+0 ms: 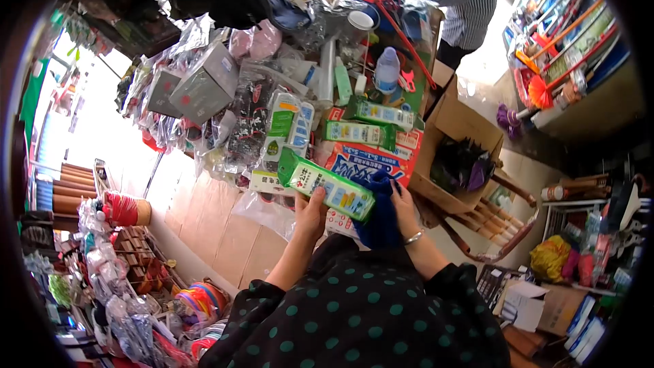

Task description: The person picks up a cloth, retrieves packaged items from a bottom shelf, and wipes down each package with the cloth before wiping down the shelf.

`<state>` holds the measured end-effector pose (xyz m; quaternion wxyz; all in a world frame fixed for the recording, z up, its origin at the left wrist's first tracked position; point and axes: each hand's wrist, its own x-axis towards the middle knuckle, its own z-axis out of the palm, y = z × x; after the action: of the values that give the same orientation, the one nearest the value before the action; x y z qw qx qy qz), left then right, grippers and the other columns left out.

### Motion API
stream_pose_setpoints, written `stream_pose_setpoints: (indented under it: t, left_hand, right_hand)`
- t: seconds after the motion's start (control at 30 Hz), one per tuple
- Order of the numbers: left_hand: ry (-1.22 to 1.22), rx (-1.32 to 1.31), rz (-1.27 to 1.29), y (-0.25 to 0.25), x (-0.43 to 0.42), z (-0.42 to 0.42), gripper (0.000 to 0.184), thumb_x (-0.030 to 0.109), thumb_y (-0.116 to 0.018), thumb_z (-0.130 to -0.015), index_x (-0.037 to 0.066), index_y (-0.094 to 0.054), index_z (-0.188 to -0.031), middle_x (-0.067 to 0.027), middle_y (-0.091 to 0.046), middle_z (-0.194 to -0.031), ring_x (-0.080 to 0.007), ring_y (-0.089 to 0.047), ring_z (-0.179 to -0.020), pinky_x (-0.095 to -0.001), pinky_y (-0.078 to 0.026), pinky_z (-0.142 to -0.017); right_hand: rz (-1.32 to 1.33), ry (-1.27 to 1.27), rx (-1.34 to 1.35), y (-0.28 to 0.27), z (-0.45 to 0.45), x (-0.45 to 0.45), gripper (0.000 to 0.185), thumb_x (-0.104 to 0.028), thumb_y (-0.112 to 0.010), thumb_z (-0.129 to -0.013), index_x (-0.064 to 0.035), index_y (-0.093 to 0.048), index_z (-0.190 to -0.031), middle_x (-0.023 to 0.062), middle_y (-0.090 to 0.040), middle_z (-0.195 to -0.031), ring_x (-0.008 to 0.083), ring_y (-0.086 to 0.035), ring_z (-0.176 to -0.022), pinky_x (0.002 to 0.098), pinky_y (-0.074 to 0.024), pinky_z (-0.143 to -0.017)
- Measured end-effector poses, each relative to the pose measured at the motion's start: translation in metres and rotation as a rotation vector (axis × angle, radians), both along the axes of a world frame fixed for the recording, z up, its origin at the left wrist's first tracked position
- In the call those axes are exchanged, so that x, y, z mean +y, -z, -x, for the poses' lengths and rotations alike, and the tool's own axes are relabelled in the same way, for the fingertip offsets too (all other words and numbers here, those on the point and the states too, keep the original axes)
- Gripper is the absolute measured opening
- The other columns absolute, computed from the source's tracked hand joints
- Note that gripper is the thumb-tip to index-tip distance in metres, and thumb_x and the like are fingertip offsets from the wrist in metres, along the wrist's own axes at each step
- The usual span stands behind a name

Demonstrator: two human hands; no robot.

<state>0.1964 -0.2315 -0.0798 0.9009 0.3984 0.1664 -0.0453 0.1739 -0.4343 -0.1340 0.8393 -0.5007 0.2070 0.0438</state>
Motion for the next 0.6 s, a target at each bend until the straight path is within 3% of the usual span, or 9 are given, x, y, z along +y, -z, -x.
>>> stream_pose_setpoints:
  t: [0.03, 0.13, 0.2, 0.27, 0.33, 0.4, 0.47, 0.53, 0.6]
  left_hand:
    - [0.038, -0.068, -0.161, 0.0, 0.007, -0.002, 0.048, 0.002, -0.062, -0.082, 0.005, -0.034, -0.121, -0.0101, -0.054, -0.108, -0.0192, -0.058, -0.095, -0.0325, -0.05, -0.082]
    - [0.162, -0.262, -0.458, -0.029, 0.019, -0.008, 0.051, -0.006, -0.065, -0.076, 0.003, -0.035, -0.117, -0.0103, -0.057, -0.104, -0.0184, -0.06, -0.093, -0.0322, -0.051, -0.079]
    - [0.28, -0.304, -0.543, -0.029, 0.022, -0.011, 0.056, -0.007, -0.064, -0.073, 0.003, -0.034, -0.12, -0.0114, -0.057, -0.104, -0.0189, -0.06, -0.094, -0.0317, -0.051, -0.079]
    - [0.342, -0.292, -0.558, -0.031, 0.015, -0.011, 0.061, -0.006, -0.065, -0.072, 0.003, -0.033, -0.122, -0.0112, -0.057, -0.106, -0.0189, -0.059, -0.095, -0.0321, -0.05, -0.081]
    - [0.413, -0.402, -0.746, -0.02, 0.004, -0.01, 0.067, -0.003, -0.066, -0.068, 0.004, -0.037, -0.127, -0.0092, -0.057, -0.11, -0.0185, -0.058, -0.098, -0.0325, -0.048, -0.085]
    - [0.488, -0.751, -1.059, -0.033, -0.008, -0.009, 0.059, 0.0, -0.067, -0.067, 0.003, -0.046, -0.123, -0.0083, -0.057, -0.111, -0.018, -0.057, -0.101, -0.0316, -0.046, -0.087]
    - [0.575, -0.352, -0.797, -0.009, 0.003, -0.005, 0.048, 0.006, -0.067, -0.067, 0.003, -0.054, -0.113, -0.011, -0.06, -0.105, -0.0218, -0.056, -0.104, -0.0352, -0.046, -0.085]
    - [0.713, -0.492, -1.168, -0.022, 0.019, -0.009, 0.049, 0.009, -0.068, -0.065, 0.004, -0.054, -0.111, -0.0136, -0.06, -0.101, -0.0291, -0.058, -0.098, -0.0382, -0.046, -0.081]
    - [0.732, -0.514, -1.174, -0.026, 0.022, -0.005, 0.053, 0.008, -0.068, -0.065, 0.004, -0.051, -0.115, -0.0138, -0.06, -0.104, -0.029, -0.058, -0.101, -0.0374, -0.045, -0.084]
  right_hand:
    - [0.135, 0.055, 0.016, -0.001, -0.009, -0.01, 0.033, -0.031, -0.052, -0.094, -0.0035, -0.058, -0.11, 0.0006, -0.059, -0.094, 0.0083, -0.055, -0.08, 0.0219, -0.045, -0.073]
    - [-0.271, 0.085, -0.114, 0.018, -0.026, -0.05, 0.046, -0.041, -0.044, -0.095, -0.0002, -0.054, -0.114, 0.007, -0.061, -0.103, 0.0165, -0.059, -0.087, 0.0294, -0.048, -0.078]
    - [-0.034, 0.106, -0.206, -0.095, -0.023, -0.028, 0.049, -0.04, -0.042, -0.096, 0.0017, -0.05, -0.12, 0.0109, -0.059, -0.112, 0.0193, -0.059, -0.094, 0.0323, -0.0479, -0.083]
    - [-0.026, -0.05, -0.345, -0.136, -0.03, -0.01, 0.043, -0.034, -0.053, -0.092, -0.0033, -0.051, -0.122, 0.0098, -0.059, -0.11, 0.0196, -0.06, -0.094, 0.0306, -0.0474, -0.084]
    - [0.975, -0.271, -0.916, -0.141, -0.052, 0.01, 0.057, -0.038, -0.064, -0.082, -0.0083, -0.048, -0.128, 0.0159, -0.057, -0.11, 0.028, -0.059, -0.094, 0.0369, -0.0462, -0.084]
    - [1.497, -0.259, -0.895, -0.161, -0.055, 0.05, 0.058, -0.037, -0.072, -0.073, -0.0053, -0.054, -0.118, 0.0169, -0.058, -0.104, 0.0315, -0.058, -0.095, 0.0382, -0.0443, -0.085]
    - [1.049, -0.653, -0.633, -0.142, -0.072, 0.049, 0.048, -0.038, -0.071, -0.074, -0.0059, -0.058, -0.106, 0.0149, -0.058, -0.096, 0.0328, -0.058, -0.087, 0.0356, -0.0451, -0.078]
    - [1.002, -0.628, -0.682, -0.112, -0.078, 0.053, 0.038, -0.035, -0.07, -0.076, -0.0051, -0.06, -0.097, 0.0136, -0.06, -0.09, 0.0314, -0.058, -0.084, 0.0334, -0.0457, -0.075]
    - [0.845, -0.6, -0.579, -0.105, -0.075, 0.054, 0.037, -0.039, -0.066, -0.078, -0.0031, -0.061, -0.086, 0.0179, -0.061, -0.079, 0.0355, -0.059, -0.076, 0.0382, -0.0454, -0.067]
